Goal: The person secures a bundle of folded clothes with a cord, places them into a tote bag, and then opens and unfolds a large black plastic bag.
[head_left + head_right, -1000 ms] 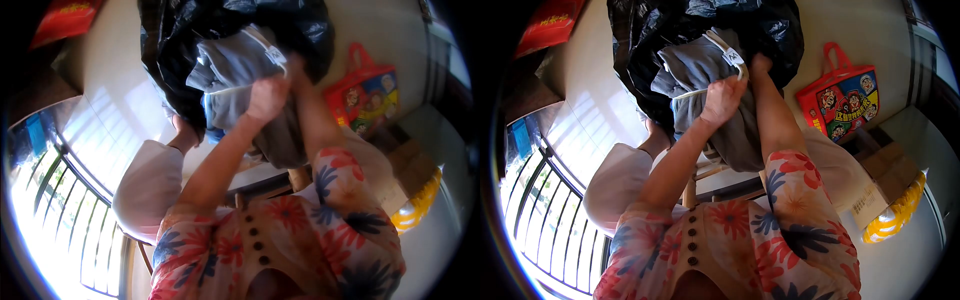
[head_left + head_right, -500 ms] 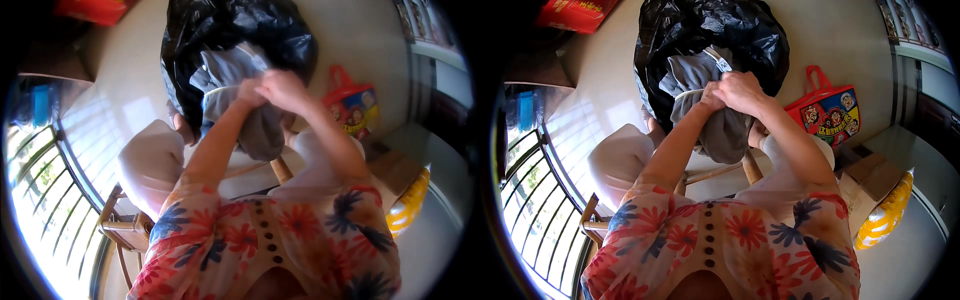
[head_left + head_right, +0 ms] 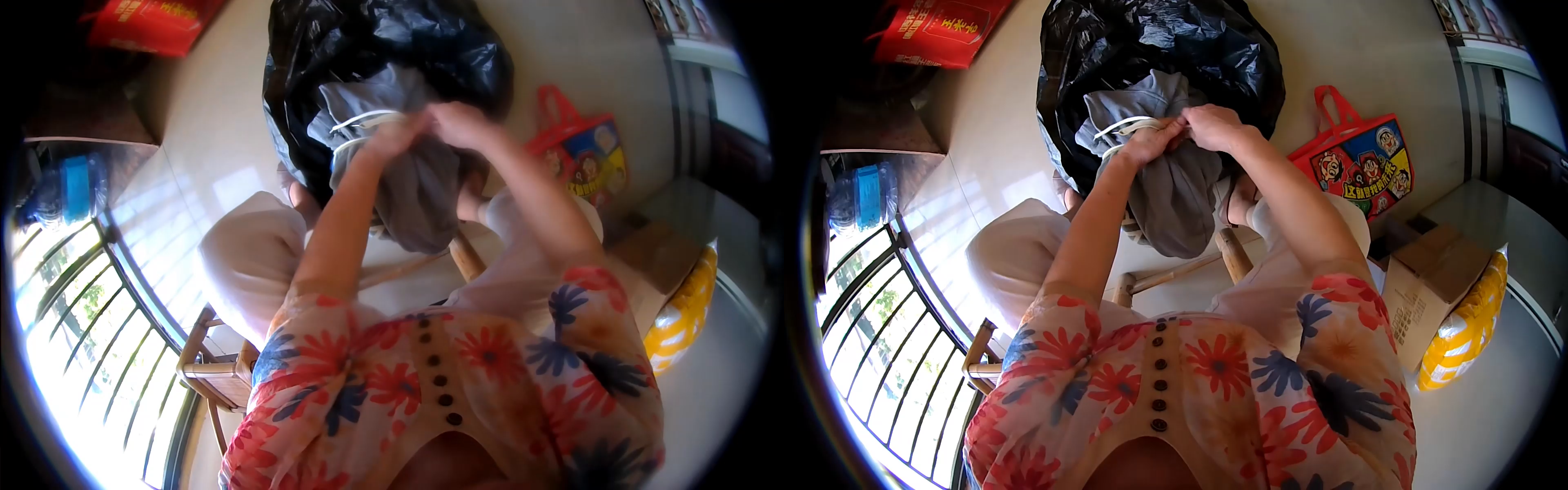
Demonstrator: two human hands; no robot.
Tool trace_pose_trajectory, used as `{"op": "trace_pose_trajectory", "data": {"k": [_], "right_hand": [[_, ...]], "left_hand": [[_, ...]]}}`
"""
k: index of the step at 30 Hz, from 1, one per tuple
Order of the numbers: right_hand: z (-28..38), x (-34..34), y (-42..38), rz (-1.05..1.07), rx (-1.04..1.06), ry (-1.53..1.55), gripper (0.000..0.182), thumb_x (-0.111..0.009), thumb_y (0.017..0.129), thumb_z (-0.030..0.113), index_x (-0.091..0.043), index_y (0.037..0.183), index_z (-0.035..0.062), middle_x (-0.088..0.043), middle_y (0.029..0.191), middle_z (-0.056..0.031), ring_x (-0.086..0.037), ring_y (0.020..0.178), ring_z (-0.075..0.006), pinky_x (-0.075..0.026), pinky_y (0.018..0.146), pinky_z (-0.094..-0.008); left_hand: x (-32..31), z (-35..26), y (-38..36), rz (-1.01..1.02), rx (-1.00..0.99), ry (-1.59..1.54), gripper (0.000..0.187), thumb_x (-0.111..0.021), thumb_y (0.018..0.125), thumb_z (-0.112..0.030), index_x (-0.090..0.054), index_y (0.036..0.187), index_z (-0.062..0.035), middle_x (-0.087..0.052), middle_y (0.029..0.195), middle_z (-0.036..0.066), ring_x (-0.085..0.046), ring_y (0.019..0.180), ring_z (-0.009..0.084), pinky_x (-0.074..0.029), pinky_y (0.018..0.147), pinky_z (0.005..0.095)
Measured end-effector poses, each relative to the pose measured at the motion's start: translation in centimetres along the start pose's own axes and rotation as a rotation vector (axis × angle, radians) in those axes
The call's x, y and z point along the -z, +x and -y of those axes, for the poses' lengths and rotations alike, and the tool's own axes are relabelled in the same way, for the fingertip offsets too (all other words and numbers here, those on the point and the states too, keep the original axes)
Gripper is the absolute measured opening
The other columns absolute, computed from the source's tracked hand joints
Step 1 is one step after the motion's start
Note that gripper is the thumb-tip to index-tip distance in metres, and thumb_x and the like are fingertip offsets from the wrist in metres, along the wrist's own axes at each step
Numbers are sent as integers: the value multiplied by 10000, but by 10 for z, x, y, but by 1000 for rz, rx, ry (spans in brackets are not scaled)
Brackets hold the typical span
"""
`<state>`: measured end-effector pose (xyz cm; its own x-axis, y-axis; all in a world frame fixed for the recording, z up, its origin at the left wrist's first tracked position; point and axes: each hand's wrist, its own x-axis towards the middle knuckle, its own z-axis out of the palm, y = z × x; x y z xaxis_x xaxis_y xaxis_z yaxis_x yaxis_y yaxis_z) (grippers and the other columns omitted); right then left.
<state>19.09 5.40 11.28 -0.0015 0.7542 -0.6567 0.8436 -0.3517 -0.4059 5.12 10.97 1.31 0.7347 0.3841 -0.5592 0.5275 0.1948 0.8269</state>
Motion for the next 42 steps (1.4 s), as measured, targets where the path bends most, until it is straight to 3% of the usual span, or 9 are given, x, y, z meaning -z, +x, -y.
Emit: {"op": "trace_pose_trajectory", "data": {"k": [6,7,9,16,21,29,33,36,42], "right_hand": [[5,0,-25,195,-145,102,214,-480,820,228,-619,832,67,-612,648,-67,-612,717,-228,-460,647,-355],[3,-3,-25,212,-152,124,211,-494,813,237,-613,866,71,-615,674,-75,-610,729,-229,-461,662,-351],[-10,-23,-18,-129,41,-9,266,-522,796,281,-573,953,72,-614,700,-92,-610,672,-226,-464,676,-349],[-18,-23,0,38,4,423,304,-578,735,203,-494,994,67,-592,858,-105,-593,737,-154,-469,469,-302],[-33,-22,11,316,-175,878,245,-473,799,183,-504,1038,141,-595,851,-1,-547,675,-90,-473,581,-334],[-38,-37,27,-35,62,263,304,-562,723,264,-592,984,113,-616,865,-99,-589,770,-249,-457,669,-352],[-39,-51,32,-207,-21,208,272,-604,686,294,-635,853,81,-613,833,-130,-580,806,-277,-450,717,-348],[-36,-55,31,-257,-25,219,258,-608,678,289,-640,812,70,-613,846,-135,-579,799,-284,-452,714,-354],[-39,-49,27,-115,-114,752,204,-587,727,230,-641,808,51,-626,835,-93,-591,777,-197,-457,627,-311]], "left_hand": [[14,-5,-2,108,-98,-156,214,-577,805,-238,-619,826,-29,-564,675,16,-497,642,90,-387,612,230],[13,-6,-4,120,-99,-173,199,-595,792,-214,-619,829,-20,-572,682,21,-509,647,91,-395,621,230],[11,-6,-2,128,-107,-191,168,-610,768,-175,-620,830,-19,-575,685,23,-516,644,91,-401,625,229],[13,-11,-3,82,-109,-186,135,-632,692,-80,-612,813,-24,-578,709,15,-518,644,93,-402,628,216],[11,-6,-1,82,-122,-244,122,-636,672,-55,-610,787,-29,-577,725,10,-510,672,89,-402,635,214],[8,-7,-1,-28,-121,-77,104,-636,673,-45,-608,774,-43,-571,720,0,-503,659,86,-410,645,210],[-1,-5,-3,-211,-240,107,113,-619,691,-77,-609,803,-68,-589,733,26,-541,652,130,-436,629,260],[-13,-1,-1,-471,-426,576,119,-585,712,-116,-584,829,-96,-589,777,72,-578,676,230,-459,613,339],[-23,0,4,-584,-320,753,103,-536,753,-162,-520,842,-112,-564,831,93,-574,720,309,-467,596,407]]}}
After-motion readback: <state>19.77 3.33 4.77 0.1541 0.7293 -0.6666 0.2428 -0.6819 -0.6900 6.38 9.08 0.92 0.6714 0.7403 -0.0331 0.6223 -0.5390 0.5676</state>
